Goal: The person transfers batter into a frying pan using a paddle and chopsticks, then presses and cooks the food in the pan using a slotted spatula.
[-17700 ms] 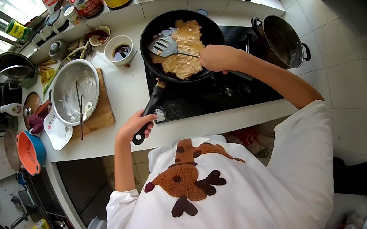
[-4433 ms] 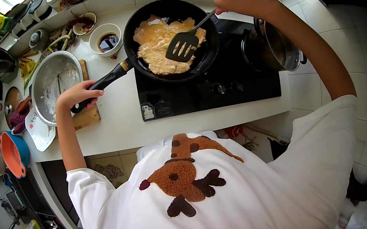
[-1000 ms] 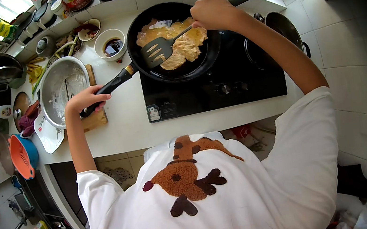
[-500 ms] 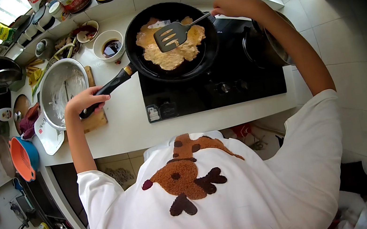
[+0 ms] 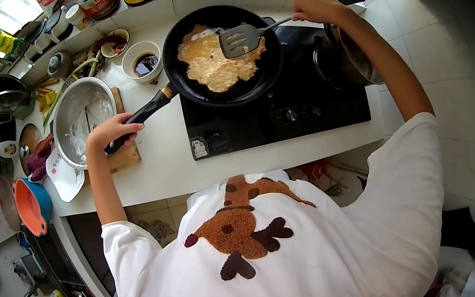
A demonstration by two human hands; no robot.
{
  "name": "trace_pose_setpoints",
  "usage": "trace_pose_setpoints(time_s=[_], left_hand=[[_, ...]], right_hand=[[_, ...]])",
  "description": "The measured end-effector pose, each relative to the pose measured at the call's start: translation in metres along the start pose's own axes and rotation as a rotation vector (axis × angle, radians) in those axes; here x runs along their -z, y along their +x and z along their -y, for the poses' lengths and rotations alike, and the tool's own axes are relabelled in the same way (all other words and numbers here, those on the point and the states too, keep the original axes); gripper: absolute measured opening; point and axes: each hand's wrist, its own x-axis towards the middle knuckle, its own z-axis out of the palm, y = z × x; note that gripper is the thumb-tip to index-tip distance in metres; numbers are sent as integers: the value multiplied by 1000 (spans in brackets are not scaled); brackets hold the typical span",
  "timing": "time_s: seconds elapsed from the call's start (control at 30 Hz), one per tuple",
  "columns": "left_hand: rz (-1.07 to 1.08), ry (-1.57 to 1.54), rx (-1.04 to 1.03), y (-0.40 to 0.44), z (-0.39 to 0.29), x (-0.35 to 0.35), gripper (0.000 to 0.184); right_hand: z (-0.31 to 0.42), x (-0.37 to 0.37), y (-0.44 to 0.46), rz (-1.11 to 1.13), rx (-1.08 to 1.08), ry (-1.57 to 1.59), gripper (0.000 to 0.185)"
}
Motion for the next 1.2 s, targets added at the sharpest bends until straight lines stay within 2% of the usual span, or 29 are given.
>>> trace_pose_setpoints(time_s=[0.17,0.23,0.3,0.37,0.57,0.63,0.8,0.93,1.0,1.1,1.2], left_hand=[[-4,-13,6,0,1,0,22],[-19,-9,17,-1,-2,-1,22],[-17,-10,14,-1,-1,-1,22],[-16,-13,14,-1,0,0,22],[-11,-11,23,-1,1,0,20],[-27,3,18,-1,0,-1,22],[-13,-12,8,0,2,1,22],[-9,-18,7,-1,0,-1,23],[-11,-19,12,0,-1,0,23],[-14,-10,10,1,1,1,23],[-13,-16,6,0,1,1,23]], right_hand=[[12,4,-13,-82,-29,78,31],[29,1,-9,-45,36,298,31],[43,-2,-4,-34,82,280,31],[50,-9,2,75,76,165,29],[21,-17,1,-55,80,88,30],[16,-13,-2,-145,53,-80,31],[14,12,-9,-151,-57,-67,29],[23,11,-17,-155,41,24,27],[38,5,-14,-25,112,132,25],[46,-2,-12,97,94,82,25],[29,-11,-15,75,102,77,24]])
